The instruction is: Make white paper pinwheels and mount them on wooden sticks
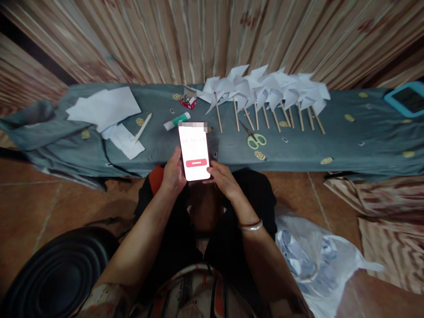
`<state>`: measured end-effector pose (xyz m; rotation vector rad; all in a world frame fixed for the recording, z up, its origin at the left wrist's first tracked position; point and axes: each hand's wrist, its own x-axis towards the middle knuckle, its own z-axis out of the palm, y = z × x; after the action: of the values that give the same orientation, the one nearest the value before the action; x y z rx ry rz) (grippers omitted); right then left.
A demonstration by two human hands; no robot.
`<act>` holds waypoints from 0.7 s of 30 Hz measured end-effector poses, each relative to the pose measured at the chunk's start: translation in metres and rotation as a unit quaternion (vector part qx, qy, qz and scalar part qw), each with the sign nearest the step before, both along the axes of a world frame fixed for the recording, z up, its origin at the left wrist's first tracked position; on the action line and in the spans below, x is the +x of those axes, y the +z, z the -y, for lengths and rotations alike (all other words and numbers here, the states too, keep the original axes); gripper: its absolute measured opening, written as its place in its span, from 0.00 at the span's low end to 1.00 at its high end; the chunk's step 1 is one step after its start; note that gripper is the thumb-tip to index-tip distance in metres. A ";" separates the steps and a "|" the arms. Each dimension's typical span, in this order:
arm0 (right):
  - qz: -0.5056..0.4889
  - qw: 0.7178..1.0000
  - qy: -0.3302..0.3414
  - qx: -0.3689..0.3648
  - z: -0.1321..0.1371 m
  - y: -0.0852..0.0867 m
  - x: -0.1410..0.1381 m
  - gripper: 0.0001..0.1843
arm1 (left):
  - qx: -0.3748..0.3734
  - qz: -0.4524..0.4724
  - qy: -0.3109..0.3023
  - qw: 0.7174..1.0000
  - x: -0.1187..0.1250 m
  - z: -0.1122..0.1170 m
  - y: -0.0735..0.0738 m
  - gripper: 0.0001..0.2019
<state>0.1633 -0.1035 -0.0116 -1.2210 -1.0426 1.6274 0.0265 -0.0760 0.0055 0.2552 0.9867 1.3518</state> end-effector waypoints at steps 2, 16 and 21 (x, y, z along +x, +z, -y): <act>-0.003 1.000 0.003 0.003 0.001 0.001 0.000 0.12 | -0.001 0.000 0.000 1.000 0.000 0.000 0.000 0.15; 0.003 1.000 0.014 0.007 0.001 0.001 0.000 0.16 | -0.004 0.003 -0.011 1.000 0.000 0.000 -0.002 0.18; 0.014 0.999 0.032 0.019 0.001 0.002 0.002 0.16 | -0.004 0.002 -0.007 1.000 0.000 -0.001 -0.003 0.16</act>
<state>0.1648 -0.1045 -0.0091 -1.1999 -1.1349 1.6361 0.0260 -0.0752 0.0023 0.2531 0.9860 1.3342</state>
